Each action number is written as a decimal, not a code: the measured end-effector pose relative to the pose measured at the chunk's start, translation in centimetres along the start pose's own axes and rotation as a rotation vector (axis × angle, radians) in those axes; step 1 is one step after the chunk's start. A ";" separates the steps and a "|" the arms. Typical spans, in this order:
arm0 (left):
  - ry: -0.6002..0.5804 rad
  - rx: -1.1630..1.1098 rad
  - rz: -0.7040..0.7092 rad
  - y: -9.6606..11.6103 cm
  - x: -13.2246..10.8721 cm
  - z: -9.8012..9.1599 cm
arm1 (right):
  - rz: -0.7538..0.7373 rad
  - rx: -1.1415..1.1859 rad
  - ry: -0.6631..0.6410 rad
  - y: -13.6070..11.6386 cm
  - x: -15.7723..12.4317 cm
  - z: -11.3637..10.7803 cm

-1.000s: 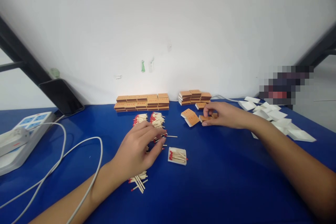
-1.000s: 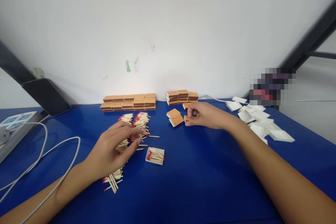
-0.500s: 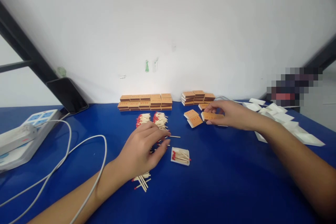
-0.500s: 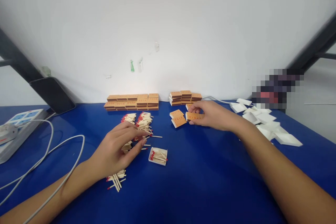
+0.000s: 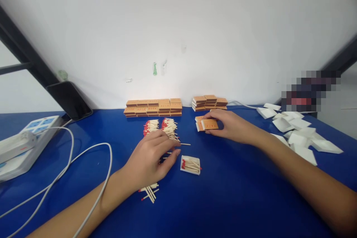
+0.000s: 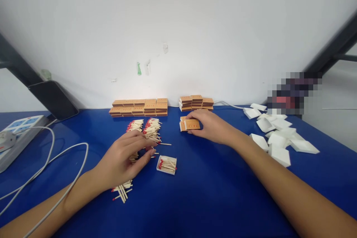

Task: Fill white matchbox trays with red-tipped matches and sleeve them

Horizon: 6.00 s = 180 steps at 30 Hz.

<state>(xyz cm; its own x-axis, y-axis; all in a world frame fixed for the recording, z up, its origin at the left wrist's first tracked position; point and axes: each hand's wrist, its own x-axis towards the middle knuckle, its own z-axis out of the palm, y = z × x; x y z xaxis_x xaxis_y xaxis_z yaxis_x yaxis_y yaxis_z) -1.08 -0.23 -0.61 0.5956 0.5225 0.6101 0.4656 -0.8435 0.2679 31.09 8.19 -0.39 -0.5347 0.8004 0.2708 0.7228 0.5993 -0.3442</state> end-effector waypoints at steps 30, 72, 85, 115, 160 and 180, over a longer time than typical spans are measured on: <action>-0.024 0.014 -0.026 -0.5 -0.2 0.1 | -0.072 -0.324 0.249 4.7 7.8 -1.7; -0.081 0.002 -0.008 -0.5 -0.4 0.3 | -0.008 -0.352 0.534 6.9 5.4 -2.1; -0.053 0.030 0.008 -0.5 -0.1 0.0 | -0.065 0.012 0.527 9.4 5.4 -0.7; -0.126 0.042 -0.009 -0.5 -0.2 -0.2 | 0.503 -0.393 -0.121 5.1 4.4 -2.5; -0.212 0.044 0.003 -0.3 -0.3 0.0 | 0.620 -0.400 -0.060 11.4 3.2 -2.7; -0.244 0.027 -0.023 -0.4 -0.3 0.1 | 0.186 -0.253 -0.017 4.2 4.8 -1.1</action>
<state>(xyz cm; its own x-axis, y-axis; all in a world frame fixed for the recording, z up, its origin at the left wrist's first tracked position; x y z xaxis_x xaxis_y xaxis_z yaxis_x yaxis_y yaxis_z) -1.34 -0.03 -0.97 0.7238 0.5589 0.4047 0.4961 -0.8291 0.2578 32.00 14.58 0.45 -0.3885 0.8976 0.2084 0.8940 0.4219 -0.1508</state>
